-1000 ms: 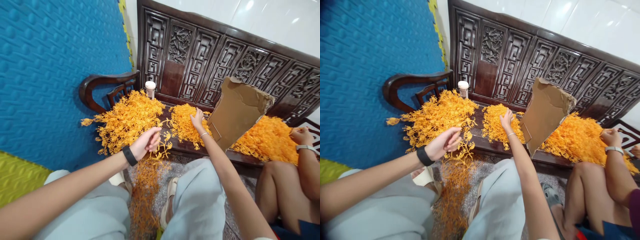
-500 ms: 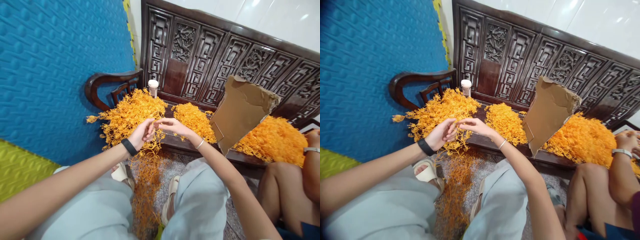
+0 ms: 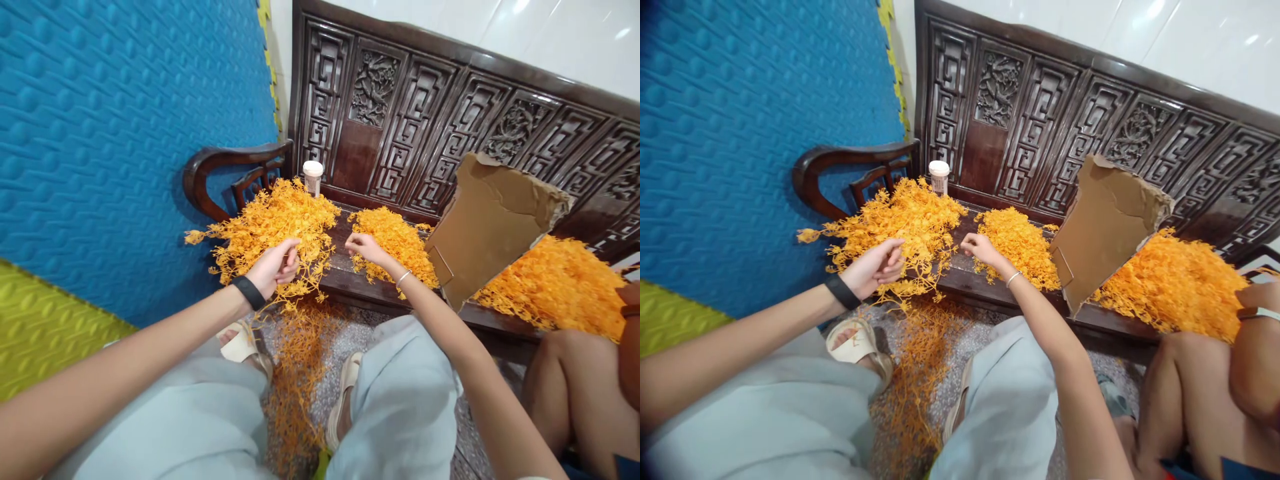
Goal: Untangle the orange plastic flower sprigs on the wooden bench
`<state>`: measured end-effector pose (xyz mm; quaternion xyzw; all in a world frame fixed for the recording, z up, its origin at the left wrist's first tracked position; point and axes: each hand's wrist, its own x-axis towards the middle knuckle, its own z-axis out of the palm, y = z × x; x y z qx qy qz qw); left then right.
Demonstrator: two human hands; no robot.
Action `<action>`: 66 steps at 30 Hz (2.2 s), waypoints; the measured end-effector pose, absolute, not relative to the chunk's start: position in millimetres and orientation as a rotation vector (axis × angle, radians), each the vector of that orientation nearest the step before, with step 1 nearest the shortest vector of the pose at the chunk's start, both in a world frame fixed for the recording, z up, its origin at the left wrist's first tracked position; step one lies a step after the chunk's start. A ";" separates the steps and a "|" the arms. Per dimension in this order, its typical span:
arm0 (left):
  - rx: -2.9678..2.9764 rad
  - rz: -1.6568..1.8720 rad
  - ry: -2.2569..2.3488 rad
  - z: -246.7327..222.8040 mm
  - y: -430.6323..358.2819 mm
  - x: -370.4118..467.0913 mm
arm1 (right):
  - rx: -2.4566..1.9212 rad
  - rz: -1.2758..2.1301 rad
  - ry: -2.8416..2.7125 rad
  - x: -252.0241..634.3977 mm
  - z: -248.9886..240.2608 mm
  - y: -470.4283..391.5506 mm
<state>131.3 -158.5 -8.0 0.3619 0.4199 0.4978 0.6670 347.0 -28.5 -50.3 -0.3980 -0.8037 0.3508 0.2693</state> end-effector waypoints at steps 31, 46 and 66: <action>0.899 1.042 0.897 -15.2 -126.1 179.8 | -1.134 1.265 -1.412 322.6 -20.5 -68.6; 0.662 1.319 0.930 -9.0 -107.0 222.8 | -1.323 1.224 -1.040 310.3 -26.6 -26.8; 0.949 0.923 0.782 8.5 -157.0 238.3 | -1.636 -0.266 -1.562 426.5 -50.0 29.6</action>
